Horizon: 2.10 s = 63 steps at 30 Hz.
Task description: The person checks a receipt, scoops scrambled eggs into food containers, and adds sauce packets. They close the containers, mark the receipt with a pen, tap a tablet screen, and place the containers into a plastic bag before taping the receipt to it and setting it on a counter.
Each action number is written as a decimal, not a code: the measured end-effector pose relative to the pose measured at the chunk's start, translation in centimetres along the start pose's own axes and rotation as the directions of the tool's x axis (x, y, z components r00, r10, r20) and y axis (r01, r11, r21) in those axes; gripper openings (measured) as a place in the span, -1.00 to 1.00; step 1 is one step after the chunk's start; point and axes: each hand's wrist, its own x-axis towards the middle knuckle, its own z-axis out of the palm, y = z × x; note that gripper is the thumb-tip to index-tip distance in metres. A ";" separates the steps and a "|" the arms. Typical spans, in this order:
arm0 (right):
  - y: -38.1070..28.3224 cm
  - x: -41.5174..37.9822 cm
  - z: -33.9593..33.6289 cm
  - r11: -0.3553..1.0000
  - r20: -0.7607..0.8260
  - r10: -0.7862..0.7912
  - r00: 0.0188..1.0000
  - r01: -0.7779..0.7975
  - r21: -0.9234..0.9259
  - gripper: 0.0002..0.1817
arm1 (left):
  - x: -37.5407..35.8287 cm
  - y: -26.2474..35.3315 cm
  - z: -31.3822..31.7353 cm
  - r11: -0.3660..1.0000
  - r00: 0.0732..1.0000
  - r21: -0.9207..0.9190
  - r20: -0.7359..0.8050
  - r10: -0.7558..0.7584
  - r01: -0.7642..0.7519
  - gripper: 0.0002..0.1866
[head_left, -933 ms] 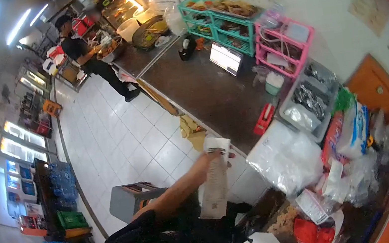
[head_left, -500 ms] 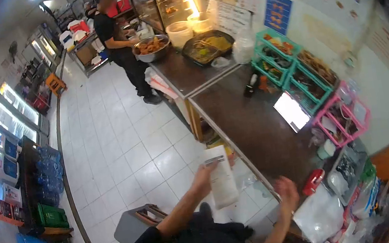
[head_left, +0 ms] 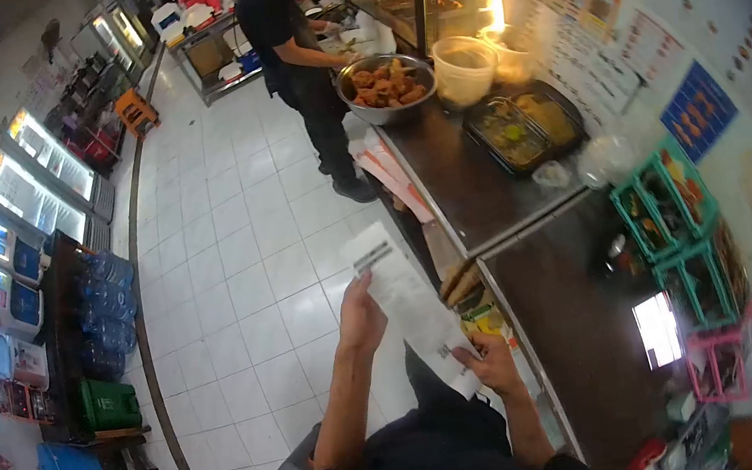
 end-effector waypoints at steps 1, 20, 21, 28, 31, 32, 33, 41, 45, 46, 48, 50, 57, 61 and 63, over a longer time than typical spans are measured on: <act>-0.3 3.5 0.6 0.998 -0.055 -0.060 0.997 0.060 0.013 -0.81 | 2.8 1.0 -0.9 0.997 1.000 0.075 0.003 -0.016 0.016 -0.50; -16.2 55.6 6.5 0.959 -0.388 -0.150 0.909 0.229 0.165 -0.78 | 45.2 19.0 -4.3 0.953 0.988 0.261 -0.071 -0.136 0.150 -0.71; -16.8 57.4 6.4 0.953 -0.437 -0.152 0.887 0.249 0.174 -0.80 | 47.4 20.0 -4.1 0.952 0.987 0.261 -0.053 -0.151 0.160 -0.71; -18.7 60.4 5.5 0.930 -0.694 0.010 0.720 0.249 0.271 -0.82 | 56.7 20.9 -1.7 0.839 0.831 0.295 0.195 -0.520 0.456 -0.68; -18.3 60.3 6.6 0.957 -0.790 0.041 0.612 0.204 0.208 -0.84 | 59.2 19.9 -2.1 0.788 0.743 0.256 0.264 -0.614 0.560 -0.69; -19.5 60.5 6.5 0.955 -0.806 0.075 0.588 0.191 0.228 -0.85 | 59.6 20.6 -1.2 0.775 0.725 0.265 0.275 -0.631 0.574 -0.69; -20.4 60.8 6.4 0.952 -0.813 0.101 0.573 0.182 0.246 -0.85 | 60.0 21.3 -0.5 0.782 0.726 0.263 0.293 -0.622 0.565 -0.69; -27.1 64.7 1.0 0.910 -0.783 -0.121 0.611 0.384 0.159 -0.79 | 63.1 25.2 6.3 0.893 0.822 0.403 0.426 -0.378 0.201 -0.75; -29.4 69.4 -2.3 0.910 -0.767 -0.183 0.615 0.401 0.104 -0.78 | 65.9 27.7 10.6 0.942 0.856 0.253 0.411 -0.313 0.222 -0.76; -30.4 70.3 -3.2 0.900 -0.764 -0.204 0.612 0.425 0.101 -0.77 | 67.3 28.3 11.9 0.945 0.851 0.256 0.430 -0.300 0.204 -0.76; -31.4 73.2 -5.2 0.896 -0.789 -0.259 0.557 0.443 0.019 -0.77 | 70.0 29.0 14.6 0.892 0.850 0.388 0.527 -0.007 -0.233 -0.76; -33.2 76.4 -7.6 0.891 -0.823 -0.303 0.481 0.450 -0.065 -0.77 | 73.3 30.1 18.4 0.869 0.842 0.401 0.538 0.032 -0.289 -0.79; -37.2 89.0 -15.4 0.874 -0.914 -0.283 0.291 0.470 -0.121 -0.75 | 84.7 29.2 25.4 0.142 0.545 0.574 0.628 0.556 -0.806 -0.55; -36.7 91.3 -15.8 0.829 -0.927 -0.285 0.242 0.547 -0.112 -0.77 | 86.1 29.2 25.9 -0.014 0.386 0.543 0.616 0.687 -0.840 -0.54; -36.7 92.6 -16.0 0.825 -0.936 -0.218 0.274 0.564 -0.027 -0.80 | 86.7 29.8 26.5 -0.095 0.371 0.492 0.757 0.538 -0.866 -0.61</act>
